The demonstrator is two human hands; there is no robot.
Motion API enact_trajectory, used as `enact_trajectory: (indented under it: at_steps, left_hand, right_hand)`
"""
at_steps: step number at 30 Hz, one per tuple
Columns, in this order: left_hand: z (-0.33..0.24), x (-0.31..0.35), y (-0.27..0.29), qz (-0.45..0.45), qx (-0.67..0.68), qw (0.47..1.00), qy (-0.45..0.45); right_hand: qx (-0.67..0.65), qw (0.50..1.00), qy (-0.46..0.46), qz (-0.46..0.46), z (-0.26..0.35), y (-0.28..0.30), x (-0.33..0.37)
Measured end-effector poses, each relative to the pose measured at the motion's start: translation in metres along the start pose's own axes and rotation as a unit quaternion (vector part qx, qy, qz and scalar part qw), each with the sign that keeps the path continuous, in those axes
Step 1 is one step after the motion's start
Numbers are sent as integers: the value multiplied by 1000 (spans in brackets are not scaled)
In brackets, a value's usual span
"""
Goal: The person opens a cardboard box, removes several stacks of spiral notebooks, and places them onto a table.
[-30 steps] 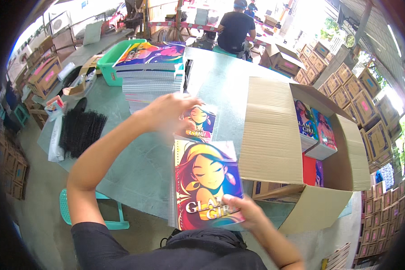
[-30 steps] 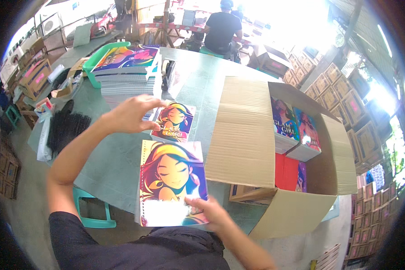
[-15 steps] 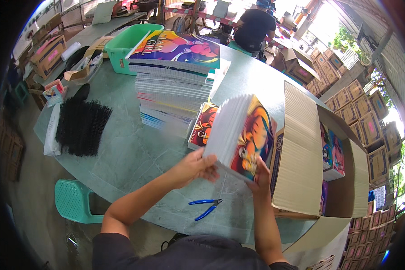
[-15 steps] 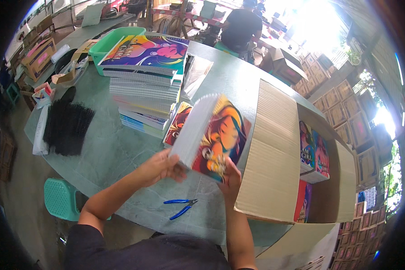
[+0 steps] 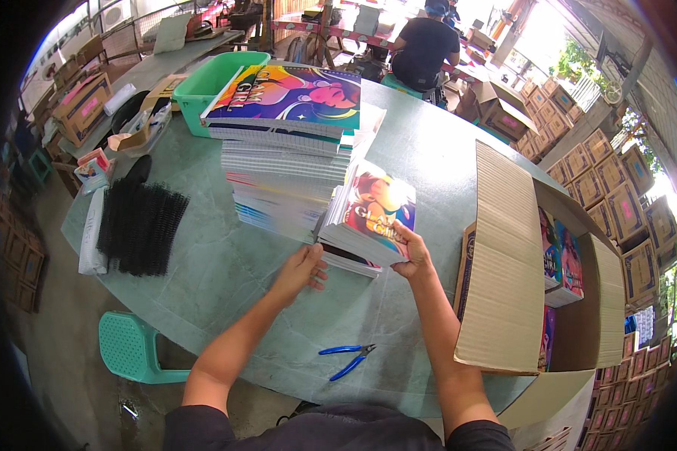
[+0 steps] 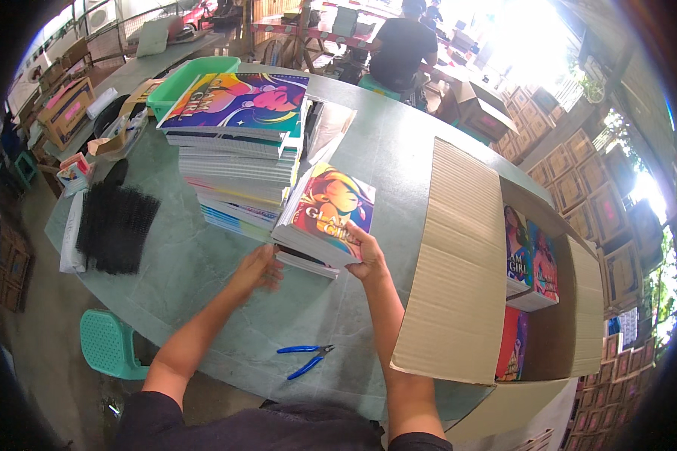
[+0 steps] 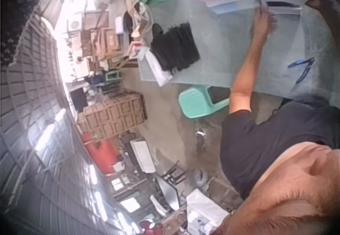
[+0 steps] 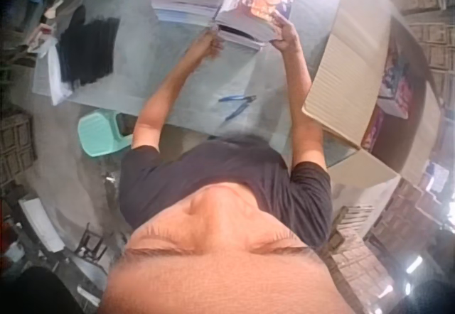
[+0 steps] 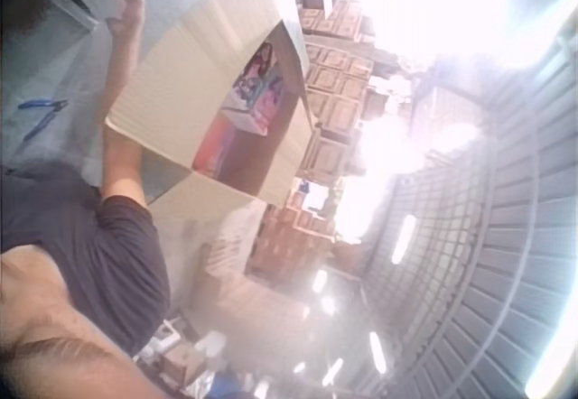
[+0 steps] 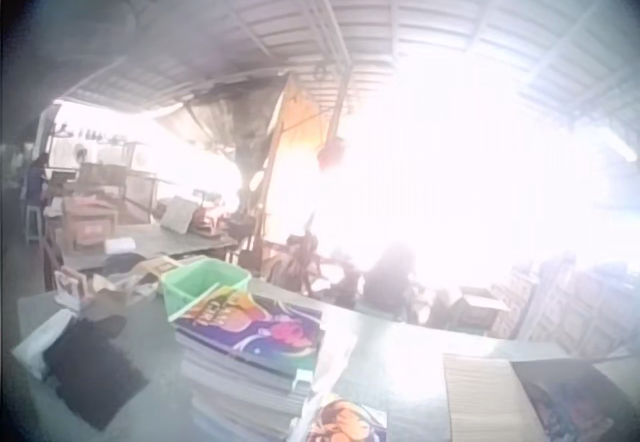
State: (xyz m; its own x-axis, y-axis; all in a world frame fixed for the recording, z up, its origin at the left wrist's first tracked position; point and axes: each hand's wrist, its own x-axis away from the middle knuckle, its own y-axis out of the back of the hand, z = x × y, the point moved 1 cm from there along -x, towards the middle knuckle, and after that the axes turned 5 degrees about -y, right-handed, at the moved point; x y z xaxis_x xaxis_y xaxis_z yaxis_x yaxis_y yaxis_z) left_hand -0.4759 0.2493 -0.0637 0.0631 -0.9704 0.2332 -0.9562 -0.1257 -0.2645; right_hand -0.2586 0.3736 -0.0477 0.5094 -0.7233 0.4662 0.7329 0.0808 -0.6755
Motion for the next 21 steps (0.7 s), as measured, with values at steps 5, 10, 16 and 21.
enact_trajectory:
  at_steps: [5,10,16,21]
  left_hand:
    - [1,-13,-18,1,-3,1000,-2]
    - [40,-22,0,-23,-97,995,13]
    - [3,-5,-12,-6,-269,963,-11]
    - [-16,18,-23,-64,-304,939,-149]
  right_hand:
    - [50,998,13,25,4,1,1]
    - [126,990,15,-67,-17,14,-19]
    - [136,979,89,-125,-19,-6,-2]
    - [573,672,349,-313,-83,-6,77]
